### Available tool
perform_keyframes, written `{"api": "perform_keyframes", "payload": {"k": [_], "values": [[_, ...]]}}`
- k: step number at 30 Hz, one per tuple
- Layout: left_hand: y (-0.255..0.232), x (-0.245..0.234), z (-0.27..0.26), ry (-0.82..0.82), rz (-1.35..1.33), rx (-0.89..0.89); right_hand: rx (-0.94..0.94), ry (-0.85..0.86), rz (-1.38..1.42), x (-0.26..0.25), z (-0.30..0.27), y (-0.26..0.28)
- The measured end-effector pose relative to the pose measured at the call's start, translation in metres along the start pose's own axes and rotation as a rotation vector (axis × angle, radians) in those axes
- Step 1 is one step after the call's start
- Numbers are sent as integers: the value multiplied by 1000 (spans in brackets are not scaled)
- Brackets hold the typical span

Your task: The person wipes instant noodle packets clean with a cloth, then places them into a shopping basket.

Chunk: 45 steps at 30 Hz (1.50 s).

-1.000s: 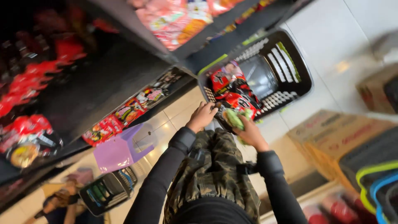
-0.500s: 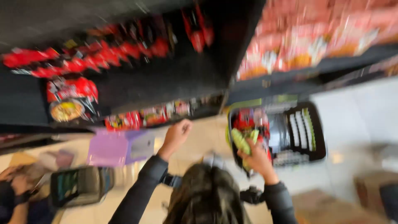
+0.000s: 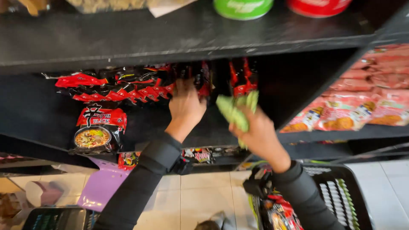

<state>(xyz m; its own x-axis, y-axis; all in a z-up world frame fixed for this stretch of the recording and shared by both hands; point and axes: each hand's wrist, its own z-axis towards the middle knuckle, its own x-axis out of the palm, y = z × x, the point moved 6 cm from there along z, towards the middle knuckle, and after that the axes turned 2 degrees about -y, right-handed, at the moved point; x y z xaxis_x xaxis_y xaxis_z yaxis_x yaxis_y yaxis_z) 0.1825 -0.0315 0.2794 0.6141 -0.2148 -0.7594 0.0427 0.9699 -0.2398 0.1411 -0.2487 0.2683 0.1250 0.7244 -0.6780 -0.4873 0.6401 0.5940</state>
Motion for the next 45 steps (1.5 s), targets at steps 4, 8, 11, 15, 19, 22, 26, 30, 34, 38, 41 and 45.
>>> {"api": "perform_keyframes", "payload": {"k": [4, 8, 11, 15, 19, 22, 26, 30, 34, 38, 41, 45], "values": [[15, 27, 15, -49, -24, -23, -49, -203, -25, 4, 52, 1], [18, 43, 39, 84, 34, -58, 29, -262, -62, 8, 91, 1], [20, 49, 57, 320, 75, -171, 27, -288, -121, 17, 112, 0], [25, 66, 63, 456, 106, -239, 56, -277, -231, 23, 128, -1], [30, 67, 64, 450, 109, -225, 84, -237, -282, 30, 138, -13], [29, 61, 65, 450, 93, -230, 104, -143, -332, 41, 144, -27], [29, 66, 69, 454, 18, -242, 215, 33, -363, 53, 150, -42], [35, 83, 67, 424, 5, -206, 246, 66, -390, 60, 148, -40], [44, 99, 59, 376, 13, -155, 207, 76, -377, 76, 142, -49], [47, 92, 44, 302, -50, -84, 191, 127, -344, 83, 137, -50], [54, 83, 26, 273, -107, -59, 136, 94, -336, 81, 129, -47], [69, 70, 1, 262, -114, 26, 103, 69, -255, 65, 113, -23]]}}
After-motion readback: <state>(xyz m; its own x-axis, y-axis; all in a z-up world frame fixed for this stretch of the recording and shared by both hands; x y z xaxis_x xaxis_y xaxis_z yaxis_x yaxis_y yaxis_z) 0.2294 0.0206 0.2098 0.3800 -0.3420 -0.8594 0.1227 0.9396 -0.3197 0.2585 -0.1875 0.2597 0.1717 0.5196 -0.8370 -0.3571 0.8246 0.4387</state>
